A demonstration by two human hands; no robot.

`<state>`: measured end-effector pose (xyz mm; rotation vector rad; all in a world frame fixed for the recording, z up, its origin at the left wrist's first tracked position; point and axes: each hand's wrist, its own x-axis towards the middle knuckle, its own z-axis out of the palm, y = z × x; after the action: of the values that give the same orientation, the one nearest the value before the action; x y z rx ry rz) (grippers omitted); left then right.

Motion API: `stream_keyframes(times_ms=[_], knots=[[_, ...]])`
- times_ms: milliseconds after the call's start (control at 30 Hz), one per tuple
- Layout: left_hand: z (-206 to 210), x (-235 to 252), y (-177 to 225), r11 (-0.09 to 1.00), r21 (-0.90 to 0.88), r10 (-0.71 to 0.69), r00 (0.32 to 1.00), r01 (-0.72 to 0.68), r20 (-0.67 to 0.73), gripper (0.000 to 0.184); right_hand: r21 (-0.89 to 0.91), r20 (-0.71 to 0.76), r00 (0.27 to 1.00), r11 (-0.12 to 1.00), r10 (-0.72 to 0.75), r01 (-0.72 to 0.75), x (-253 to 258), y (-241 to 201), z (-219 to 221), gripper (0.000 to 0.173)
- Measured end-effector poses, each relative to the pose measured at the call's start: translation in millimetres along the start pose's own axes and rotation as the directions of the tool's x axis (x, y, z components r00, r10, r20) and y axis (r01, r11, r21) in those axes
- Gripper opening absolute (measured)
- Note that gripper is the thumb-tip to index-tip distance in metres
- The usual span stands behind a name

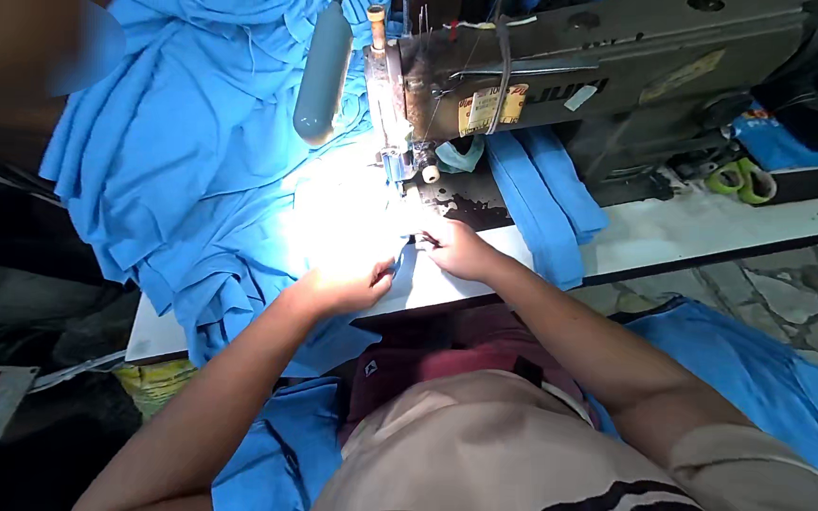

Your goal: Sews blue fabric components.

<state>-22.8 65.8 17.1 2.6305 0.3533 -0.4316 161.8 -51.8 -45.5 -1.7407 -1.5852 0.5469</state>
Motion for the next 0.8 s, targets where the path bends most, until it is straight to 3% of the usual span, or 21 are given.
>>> stream_keyframes(times_ms=[100,167,200,300,367,467,533,600,667,733,800], knots=[[-40,-12,17,0.974,0.206,-0.103,0.994,0.093,0.039,0.024,0.120,0.135,0.991,0.993,-0.010,-0.006,11,-12,11,0.022],[-56,-19,23,0.907,0.365,-0.243,0.969,0.209,0.048,0.026,0.140,0.061,0.997,0.989,-0.048,0.039,-4,-16,22,0.017],[-57,-24,27,0.917,0.337,-0.253,0.964,0.214,0.077,0.025,0.151,-0.013,0.997,0.985,-0.082,0.083,-16,-17,29,0.014],[-32,-25,34,1.000,-0.014,0.010,0.970,-0.007,0.241,0.024,0.190,-0.145,0.972,0.959,-0.185,0.211,-49,-15,46,0.017],[-13,-9,28,0.986,-0.120,0.147,0.950,-0.117,0.277,0.025,0.068,-0.153,0.965,0.972,-0.211,0.223,-69,-12,55,0.018],[3,17,-1,0.973,-0.160,0.193,0.969,-0.168,0.154,0.030,-0.183,-0.138,0.977,0.974,-0.163,0.136,-88,-7,65,0.020],[8,32,-24,0.995,-0.087,0.055,0.998,-0.054,0.012,0.036,-0.260,-0.137,0.978,0.958,-0.158,0.119,-88,-7,67,0.019],[16,47,-48,0.992,0.061,-0.096,0.981,0.108,-0.168,0.037,-0.283,-0.124,0.980,0.952,-0.158,0.118,-83,-9,70,0.018],[16,55,-47,0.970,0.137,-0.161,0.954,0.200,-0.253,0.035,-0.292,-0.118,0.979,0.948,-0.168,0.128,-78,-11,74,0.016],[24,58,-29,0.980,0.136,-0.100,0.945,0.148,-0.311,0.033,-0.289,-0.113,0.974,0.945,-0.194,0.154,-77,-11,76,0.015],[46,58,-18,0.997,0.077,0.003,0.934,0.027,-0.357,0.042,-0.245,-0.045,0.986,0.958,-0.163,0.147,-80,-14,67,0.018]])
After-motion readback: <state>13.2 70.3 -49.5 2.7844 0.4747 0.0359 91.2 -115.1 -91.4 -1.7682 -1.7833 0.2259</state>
